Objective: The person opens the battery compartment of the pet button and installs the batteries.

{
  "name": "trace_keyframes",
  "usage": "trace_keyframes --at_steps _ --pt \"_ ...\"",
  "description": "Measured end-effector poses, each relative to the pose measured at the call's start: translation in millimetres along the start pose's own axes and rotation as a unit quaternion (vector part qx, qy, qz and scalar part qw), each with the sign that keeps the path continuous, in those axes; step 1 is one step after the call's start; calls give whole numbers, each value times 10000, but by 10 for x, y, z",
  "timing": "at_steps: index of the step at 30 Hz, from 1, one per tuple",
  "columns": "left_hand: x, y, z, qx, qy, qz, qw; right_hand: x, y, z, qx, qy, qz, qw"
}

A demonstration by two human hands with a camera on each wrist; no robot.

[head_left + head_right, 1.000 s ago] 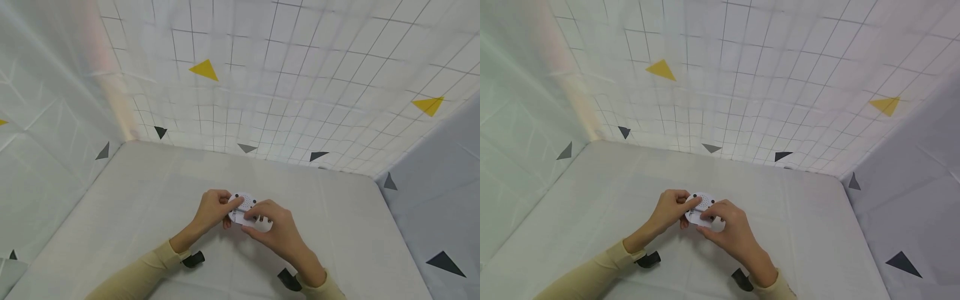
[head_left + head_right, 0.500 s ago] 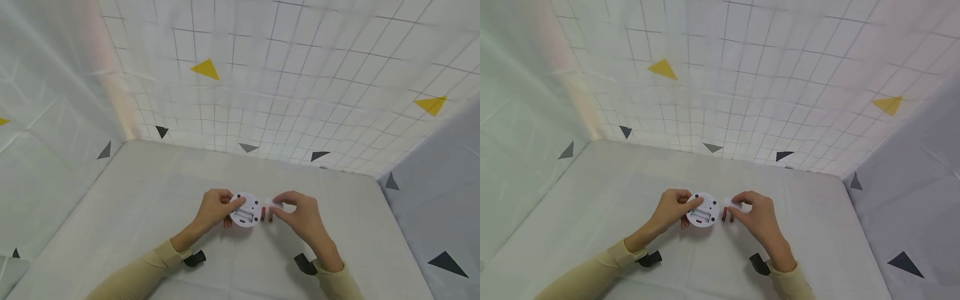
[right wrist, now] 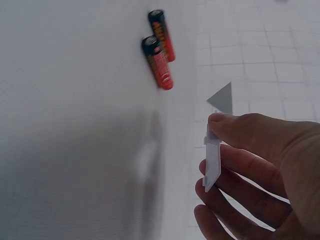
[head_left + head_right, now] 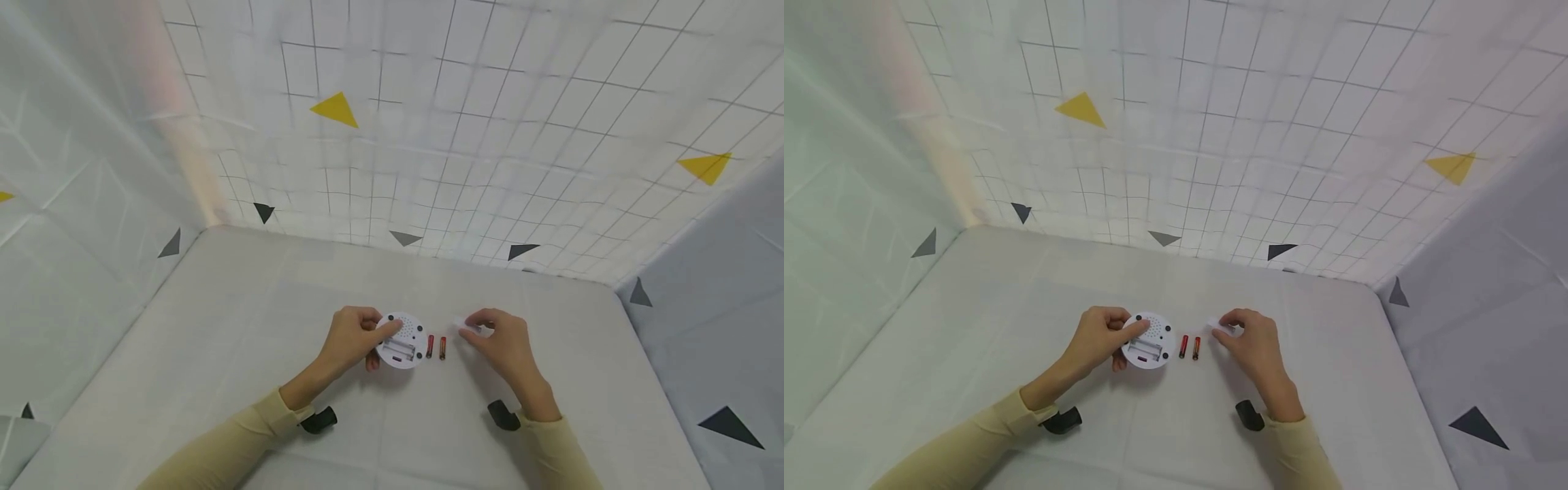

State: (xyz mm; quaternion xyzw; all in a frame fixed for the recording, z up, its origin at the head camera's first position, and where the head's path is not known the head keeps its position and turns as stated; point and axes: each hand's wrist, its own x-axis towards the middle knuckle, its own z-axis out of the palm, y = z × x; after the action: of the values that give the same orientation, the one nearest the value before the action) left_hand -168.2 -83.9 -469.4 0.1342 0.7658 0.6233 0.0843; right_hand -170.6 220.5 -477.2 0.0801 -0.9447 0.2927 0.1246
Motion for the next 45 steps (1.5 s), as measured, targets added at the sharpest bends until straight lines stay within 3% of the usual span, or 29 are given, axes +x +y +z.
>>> trace_keyframes --at_steps 15,25,29,34,45 --pt "27 2 -3 23 27 79 10000 31 211 94 -356 -390 526 9972" --pt "4 3 -12 2 24 95 10000 17 48 96 -322 -460 562 9968" --pt "-5 9 -11 5 44 66 10000 -5 -68 121 -105 -456 365 9982" --pt "-12 25 -11 5 32 24 10000 -41 -142 209 81 -509 -191 9985" --pt "-15 14 2 56 41 -3 10000 -75 -239 360 -227 -845 -974 9914"
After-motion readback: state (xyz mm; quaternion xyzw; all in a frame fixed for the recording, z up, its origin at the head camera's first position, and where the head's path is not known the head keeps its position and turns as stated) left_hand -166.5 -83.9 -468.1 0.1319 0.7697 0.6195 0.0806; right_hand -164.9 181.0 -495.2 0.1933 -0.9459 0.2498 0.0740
